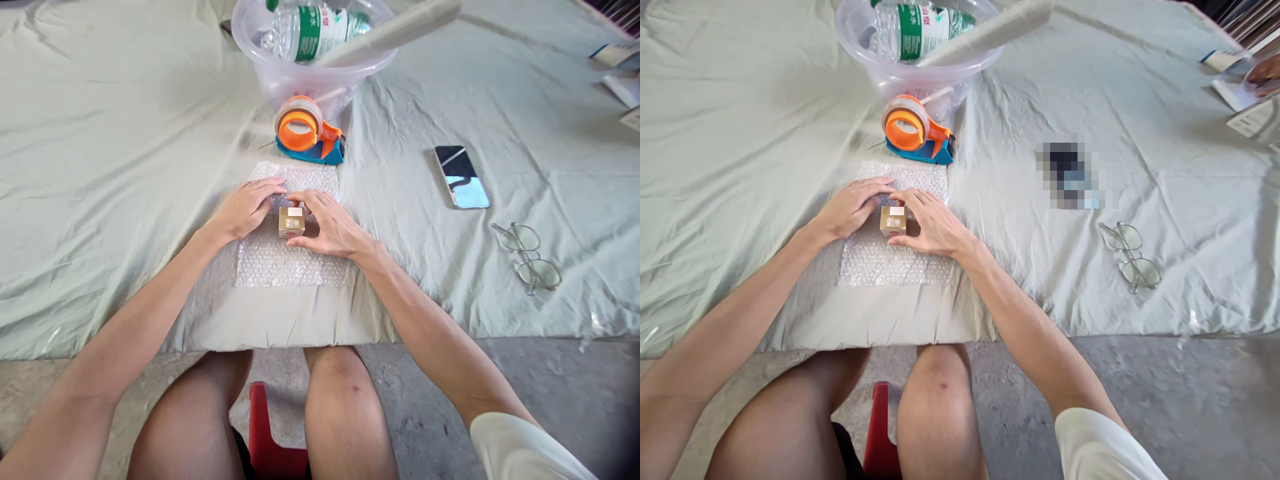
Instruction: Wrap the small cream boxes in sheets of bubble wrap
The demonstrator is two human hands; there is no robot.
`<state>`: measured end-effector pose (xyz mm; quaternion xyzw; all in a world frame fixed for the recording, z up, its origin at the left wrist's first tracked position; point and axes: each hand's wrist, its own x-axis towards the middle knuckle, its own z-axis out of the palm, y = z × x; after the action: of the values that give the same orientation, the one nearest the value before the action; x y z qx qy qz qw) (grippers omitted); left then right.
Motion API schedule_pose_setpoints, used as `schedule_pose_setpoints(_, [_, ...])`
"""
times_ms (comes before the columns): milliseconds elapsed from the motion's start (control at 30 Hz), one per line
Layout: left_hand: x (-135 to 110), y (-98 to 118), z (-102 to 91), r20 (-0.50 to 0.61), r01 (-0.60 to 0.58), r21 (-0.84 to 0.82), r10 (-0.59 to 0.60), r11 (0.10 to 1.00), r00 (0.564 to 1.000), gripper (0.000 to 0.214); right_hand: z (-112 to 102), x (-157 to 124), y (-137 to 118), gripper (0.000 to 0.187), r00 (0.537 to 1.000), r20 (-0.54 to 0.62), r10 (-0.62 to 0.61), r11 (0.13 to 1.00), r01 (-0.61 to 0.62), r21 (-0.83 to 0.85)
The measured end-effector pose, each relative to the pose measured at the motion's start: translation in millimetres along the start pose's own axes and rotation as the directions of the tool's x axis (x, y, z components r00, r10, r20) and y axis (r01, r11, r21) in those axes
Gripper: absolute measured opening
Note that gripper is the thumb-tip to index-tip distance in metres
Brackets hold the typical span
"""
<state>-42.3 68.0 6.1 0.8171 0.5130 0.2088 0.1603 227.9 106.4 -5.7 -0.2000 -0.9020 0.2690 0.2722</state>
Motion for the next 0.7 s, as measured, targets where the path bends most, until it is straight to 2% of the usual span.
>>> schedule_pose_setpoints(233, [0.3,-1.6,1.1,-0.017,-0.014,-0.011,0.014,1.0,1.0,0.052,3.1,-0.8,-1.8,0.065,1.0,-0.001,-0.021,1.0,0.021,0.014])
schedule_pose_setpoints(300, [0.4,-2.5,1.6,-0.022,-0.013,-0.004,0.013,1.0,1.0,0.053,1.1,-0.7,1.3,0.063,0.998,-0.057,-0.011,0.999,0.014,0.043])
schedule_pose_setpoints(367, [0.4,-3.1,2.1,-0.024,-0.003,0.007,0.003,1.0,1.0,0.053,-3.4,-1.4,10.4,0.057,0.983,-0.173,0.057,0.998,-0.051,0.036])
schedule_pose_setpoints(433, [0.1,-3.3,2.4,-0.022,0.013,0.011,-0.013,1.0,1.0,0.053,-10.1,-3.7,26.2,0.05,0.932,-0.324,0.162,0.985,-0.172,-0.004])
schedule_pose_setpoints(533, [-1.0,-3.0,2.6,-0.026,0.014,0.004,-0.014,1.0,1.0,0.054,-24.3,-11.1,55.8,0.049,0.822,-0.491,0.289,0.93,-0.363,-0.059])
schedule_pose_setpoints(600, [-1.9,-2.7,2.7,-0.036,0.004,-0.004,-0.004,1.0,0.999,0.055,-35.6,-17.4,71.5,0.048,0.77,-0.529,0.357,0.882,-0.464,-0.08])
schedule_pose_setpoints(700, [-2.6,-2.6,3.1,-0.05,0.002,-0.01,-0.003,1.0,0.999,0.056,-51.7,-25.3,82.1,0.044,0.746,-0.53,0.403,0.827,-0.545,-0.139])
